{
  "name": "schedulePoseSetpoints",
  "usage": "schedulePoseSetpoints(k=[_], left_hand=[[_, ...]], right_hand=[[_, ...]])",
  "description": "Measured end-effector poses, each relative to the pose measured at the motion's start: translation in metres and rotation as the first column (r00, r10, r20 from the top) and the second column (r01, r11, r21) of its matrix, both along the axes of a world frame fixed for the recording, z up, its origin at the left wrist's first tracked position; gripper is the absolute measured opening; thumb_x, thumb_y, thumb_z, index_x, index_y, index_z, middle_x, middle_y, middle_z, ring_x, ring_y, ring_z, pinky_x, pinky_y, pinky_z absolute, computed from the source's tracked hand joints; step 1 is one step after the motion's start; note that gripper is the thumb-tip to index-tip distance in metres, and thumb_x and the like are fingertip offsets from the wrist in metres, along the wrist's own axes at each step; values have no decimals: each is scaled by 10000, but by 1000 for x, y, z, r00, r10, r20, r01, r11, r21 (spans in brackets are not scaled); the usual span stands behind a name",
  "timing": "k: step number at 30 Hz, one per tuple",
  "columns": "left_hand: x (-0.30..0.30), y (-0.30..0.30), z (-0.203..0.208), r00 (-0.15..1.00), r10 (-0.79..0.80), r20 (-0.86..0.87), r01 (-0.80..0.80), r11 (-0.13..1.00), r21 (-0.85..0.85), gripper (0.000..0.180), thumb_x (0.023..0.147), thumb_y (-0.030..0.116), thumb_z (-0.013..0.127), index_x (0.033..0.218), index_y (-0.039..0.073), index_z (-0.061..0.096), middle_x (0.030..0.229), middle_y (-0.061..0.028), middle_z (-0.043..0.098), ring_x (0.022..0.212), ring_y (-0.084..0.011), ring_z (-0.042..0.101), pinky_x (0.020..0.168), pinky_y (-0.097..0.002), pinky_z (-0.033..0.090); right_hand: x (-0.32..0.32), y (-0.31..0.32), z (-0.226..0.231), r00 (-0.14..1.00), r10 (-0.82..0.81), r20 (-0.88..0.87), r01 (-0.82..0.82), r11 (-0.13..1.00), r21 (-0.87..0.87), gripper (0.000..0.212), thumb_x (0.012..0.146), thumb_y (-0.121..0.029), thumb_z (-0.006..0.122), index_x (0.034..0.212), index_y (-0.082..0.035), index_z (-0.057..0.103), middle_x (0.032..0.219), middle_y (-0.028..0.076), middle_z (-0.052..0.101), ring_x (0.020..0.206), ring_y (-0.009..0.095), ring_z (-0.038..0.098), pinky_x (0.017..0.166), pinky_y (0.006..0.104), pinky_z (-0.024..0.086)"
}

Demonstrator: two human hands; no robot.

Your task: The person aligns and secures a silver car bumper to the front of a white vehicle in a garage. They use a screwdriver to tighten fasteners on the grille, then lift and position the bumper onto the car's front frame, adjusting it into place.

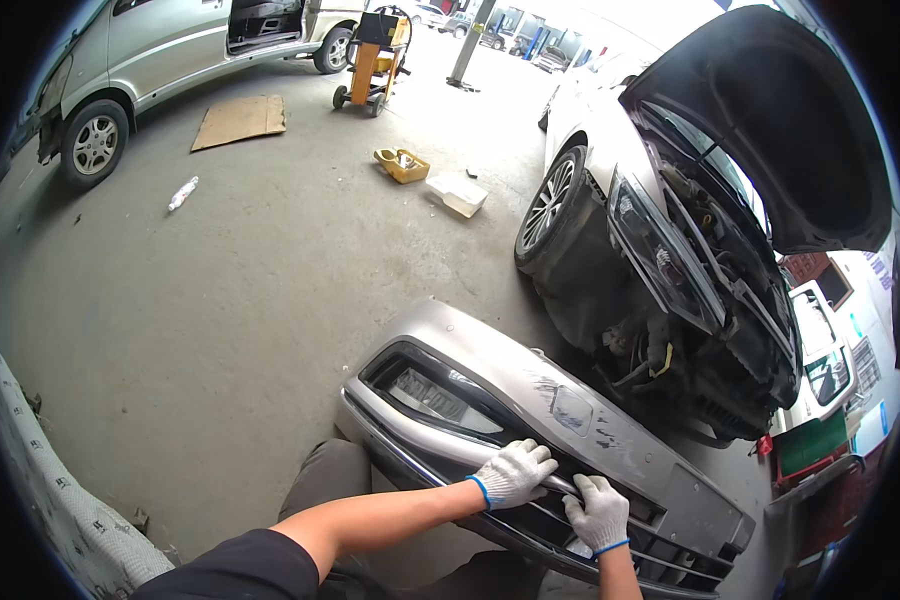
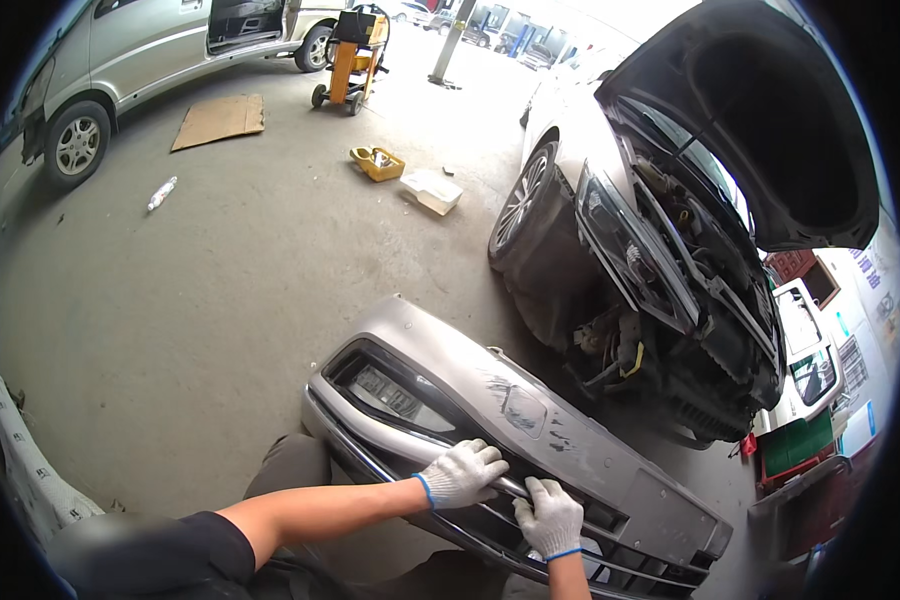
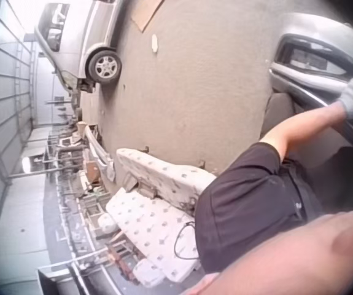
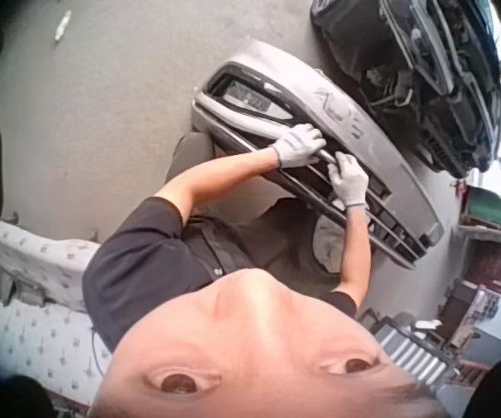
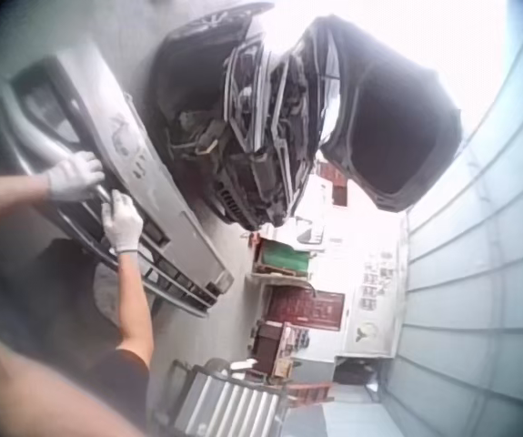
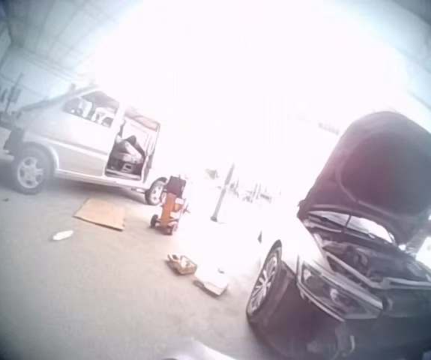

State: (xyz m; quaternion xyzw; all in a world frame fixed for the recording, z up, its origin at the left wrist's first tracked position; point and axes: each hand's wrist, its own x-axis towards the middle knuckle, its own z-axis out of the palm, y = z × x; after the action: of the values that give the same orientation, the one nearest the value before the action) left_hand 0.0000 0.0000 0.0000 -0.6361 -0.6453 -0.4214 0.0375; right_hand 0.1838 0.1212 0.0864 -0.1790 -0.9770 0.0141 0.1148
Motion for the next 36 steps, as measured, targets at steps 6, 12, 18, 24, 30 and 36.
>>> schedulePoseSetpoints(k=[6, 12, 18, 24, 30, 36], left_hand=[[7, -12, -10, 1000, 28, 1, -28, 1000, 14, 457, 673, 222, 850, 1056, 54, 666, 1029, -133, 643, 975, -329, 639, 856, -430, 541], [2, -8, 3, 999, 45, -4, -44, 996, 74, 360, 673, 211, 822, 951, 56, 655, 952, -129, 621, 914, -331, 611, 800, -435, 520], [5, -9, -10, 998, 53, 32, -54, 998, 38, 399, 641, 212, 845, 963, 56, 668, 990, -120, 649, 975, -319, 630, 853, -422, 523], [9, -42, -8, 978, 86, 191, -119, 978, 170, 486, 678, 165, 829, 1118, 43, 662, 1093, -135, 663, 1051, -343, 640, 943, -461, 536], [-18, -146, -73, 937, 267, 226, -289, 955, 69, 491, 763, 176, 805, 1197, 31, 626, 1168, -168, 649, 1098, -385, 633, 1022, -526, 495], [-86, -181, -128, 774, 575, 263, -585, 809, -48, 246, 816, 81, 692, 1055, 25, 684, 1098, -197, 671, 1052, -395, 642, 951, -490, 529]], right_hand=[[-10, -20, 4, 980, -41, 195, 25, 996, 85, 403, 741, -271, 800, 1096, -95, 726, 1021, 109, 698, 809, 314, 713, 690, 440, 582], [-14, -29, -3, 998, 59, 38, -66, 974, 215, 437, 747, -123, 754, 1175, -120, 665, 1080, 119, 690, 799, 325, 697, 690, 451, 576], [-22, -22, -11, 999, -13, 29, 14, 1000, -21, 383, 729, -65, 753, 1109, -97, 722, 1040, 140, 717, 868, 352, 712, 763, 440, 582], [-15, -20, -13, 999, -46, -28, 45, 998, -51, 422, 707, -64, 774, 1126, -97, 734, 1075, 139, 719, 897, 345, 715, 793, 426, 584], [-19, -28, -14, 997, -74, -21, 74, 997, 3, 411, 718, -71, 768, 1126, -97, 728, 1079, 137, 714, 927, 342, 708, 812, 431, 575], [-17, -26, -14, 998, -58, -36, 58, 998, 18, 407, 707, -57, 764, 1111, -88, 729, 1062, 144, 714, 908, 347, 710, 795, 432, 576]])
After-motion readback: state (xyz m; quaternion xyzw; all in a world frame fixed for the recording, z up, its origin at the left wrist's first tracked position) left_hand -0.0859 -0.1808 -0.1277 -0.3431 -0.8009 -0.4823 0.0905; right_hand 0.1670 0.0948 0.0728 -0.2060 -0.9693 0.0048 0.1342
